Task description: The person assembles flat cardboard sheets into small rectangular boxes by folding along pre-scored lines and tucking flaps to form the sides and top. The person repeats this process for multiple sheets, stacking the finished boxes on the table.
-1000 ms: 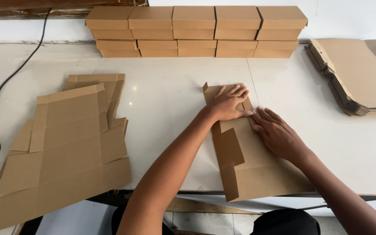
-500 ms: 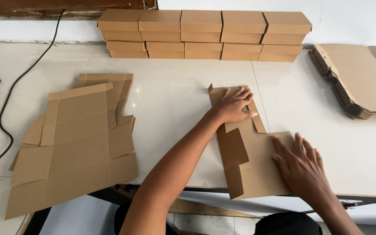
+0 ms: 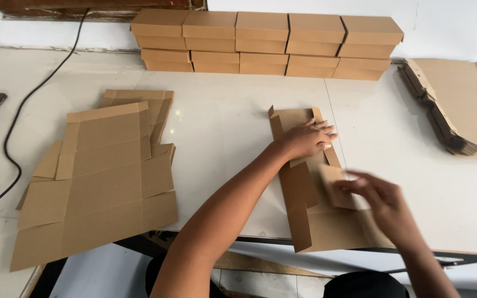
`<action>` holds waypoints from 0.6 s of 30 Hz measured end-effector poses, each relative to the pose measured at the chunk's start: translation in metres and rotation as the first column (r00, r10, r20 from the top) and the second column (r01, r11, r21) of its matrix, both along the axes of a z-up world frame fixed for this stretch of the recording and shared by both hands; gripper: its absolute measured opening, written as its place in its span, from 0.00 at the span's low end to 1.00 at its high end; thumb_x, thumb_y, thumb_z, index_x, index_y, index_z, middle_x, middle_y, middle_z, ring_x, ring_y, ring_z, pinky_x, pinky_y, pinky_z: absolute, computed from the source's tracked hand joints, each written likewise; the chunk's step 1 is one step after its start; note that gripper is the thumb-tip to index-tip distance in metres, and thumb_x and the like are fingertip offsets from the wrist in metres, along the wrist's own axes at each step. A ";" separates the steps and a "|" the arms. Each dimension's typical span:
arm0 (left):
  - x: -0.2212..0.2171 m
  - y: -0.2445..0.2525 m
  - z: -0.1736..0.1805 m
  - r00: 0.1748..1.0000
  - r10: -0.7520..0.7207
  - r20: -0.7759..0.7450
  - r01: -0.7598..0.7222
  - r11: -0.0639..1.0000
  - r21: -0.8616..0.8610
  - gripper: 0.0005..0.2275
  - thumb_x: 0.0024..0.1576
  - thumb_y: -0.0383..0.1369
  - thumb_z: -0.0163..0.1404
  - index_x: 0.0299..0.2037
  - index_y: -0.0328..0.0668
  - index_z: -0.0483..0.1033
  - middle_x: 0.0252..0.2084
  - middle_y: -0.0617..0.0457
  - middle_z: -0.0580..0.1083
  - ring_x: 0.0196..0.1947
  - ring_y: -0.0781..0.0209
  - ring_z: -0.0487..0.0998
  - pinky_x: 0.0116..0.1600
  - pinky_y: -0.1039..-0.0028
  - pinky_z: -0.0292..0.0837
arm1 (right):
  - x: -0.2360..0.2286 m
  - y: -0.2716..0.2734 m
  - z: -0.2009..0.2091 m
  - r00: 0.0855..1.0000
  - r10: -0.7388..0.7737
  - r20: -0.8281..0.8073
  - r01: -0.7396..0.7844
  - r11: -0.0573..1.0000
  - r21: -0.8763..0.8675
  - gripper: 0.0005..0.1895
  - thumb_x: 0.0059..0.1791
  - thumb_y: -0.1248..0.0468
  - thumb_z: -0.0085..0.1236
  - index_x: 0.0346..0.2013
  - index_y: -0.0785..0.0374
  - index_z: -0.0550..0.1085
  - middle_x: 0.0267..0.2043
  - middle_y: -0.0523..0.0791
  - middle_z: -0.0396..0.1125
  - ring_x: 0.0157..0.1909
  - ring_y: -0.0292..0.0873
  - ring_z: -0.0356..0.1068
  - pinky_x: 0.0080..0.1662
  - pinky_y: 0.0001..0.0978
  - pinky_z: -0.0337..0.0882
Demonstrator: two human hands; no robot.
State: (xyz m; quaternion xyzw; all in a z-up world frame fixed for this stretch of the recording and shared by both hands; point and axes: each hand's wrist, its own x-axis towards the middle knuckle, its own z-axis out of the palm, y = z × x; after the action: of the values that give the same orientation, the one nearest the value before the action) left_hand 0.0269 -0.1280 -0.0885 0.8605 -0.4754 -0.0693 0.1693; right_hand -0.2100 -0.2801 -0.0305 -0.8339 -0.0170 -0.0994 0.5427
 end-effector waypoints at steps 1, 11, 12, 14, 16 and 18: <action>0.001 -0.006 -0.005 0.998 -0.031 -0.057 0.029 0.999 -0.025 0.22 0.68 0.37 0.31 0.73 0.48 0.59 0.78 0.49 0.50 0.79 0.52 0.42 0.77 0.61 0.38 | 0.006 -0.011 -0.025 0.987 0.123 0.100 -0.092 0.959 -0.266 0.11 0.52 0.69 0.52 0.35 0.62 0.83 0.46 0.41 0.81 0.53 0.36 0.79 0.60 0.29 0.72; -0.029 0.003 0.023 0.996 -0.068 -0.053 0.078 0.973 0.219 0.40 0.56 0.71 0.36 0.77 0.68 0.48 0.81 0.48 0.37 0.81 0.47 0.34 0.77 0.41 0.21 | -0.001 0.010 -0.010 0.987 -0.100 -0.125 -0.021 0.691 -0.723 0.37 0.53 0.41 0.48 0.75 0.48 0.59 0.77 0.48 0.52 0.77 0.54 0.48 0.70 0.50 0.51; -0.025 0.000 0.020 0.996 -0.068 -0.056 0.080 0.965 0.248 0.39 0.57 0.70 0.37 0.77 0.70 0.46 0.81 0.48 0.35 0.81 0.46 0.32 0.76 0.39 0.20 | -0.001 0.011 -0.010 0.986 -0.092 -0.139 -0.042 0.667 -0.744 0.35 0.54 0.43 0.44 0.76 0.45 0.56 0.79 0.47 0.47 0.78 0.54 0.45 0.72 0.50 0.47; -0.025 -0.002 0.017 0.995 -0.070 -0.067 0.086 0.958 0.274 0.38 0.58 0.69 0.38 0.78 0.71 0.45 0.82 0.49 0.32 0.80 0.46 0.30 0.75 0.38 0.19 | 0.000 0.014 -0.010 0.983 -0.087 -0.160 -0.069 0.640 -0.765 0.34 0.56 0.44 0.40 0.77 0.42 0.54 0.82 0.46 0.42 0.80 0.53 0.42 0.73 0.49 0.43; -0.028 0.001 0.022 0.994 -0.056 -0.095 0.080 0.959 0.271 0.39 0.58 0.70 0.36 0.78 0.71 0.44 0.81 0.49 0.30 0.80 0.46 0.27 0.74 0.37 0.15 | 0.003 0.020 -0.008 0.981 -0.111 -0.157 -0.058 0.606 -0.793 0.34 0.56 0.42 0.40 0.76 0.46 0.55 0.81 0.49 0.44 0.78 0.52 0.44 0.72 0.49 0.46; -0.027 0.000 0.024 0.993 -0.056 -0.099 0.082 0.955 0.285 0.40 0.57 0.71 0.35 0.78 0.73 0.43 0.81 0.50 0.30 0.80 0.47 0.27 0.74 0.38 0.15 | 0.003 0.020 -0.009 0.981 -0.123 -0.148 -0.050 0.579 -0.813 0.34 0.56 0.40 0.40 0.75 0.46 0.58 0.80 0.48 0.46 0.79 0.51 0.44 0.72 0.50 0.47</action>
State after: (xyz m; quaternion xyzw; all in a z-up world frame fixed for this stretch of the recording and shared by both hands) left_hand 0.0001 -0.1278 -0.0645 0.8548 -0.4820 -0.1824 0.0608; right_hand -0.2074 -0.2605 -0.0391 -0.9952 0.0079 -0.0127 0.0971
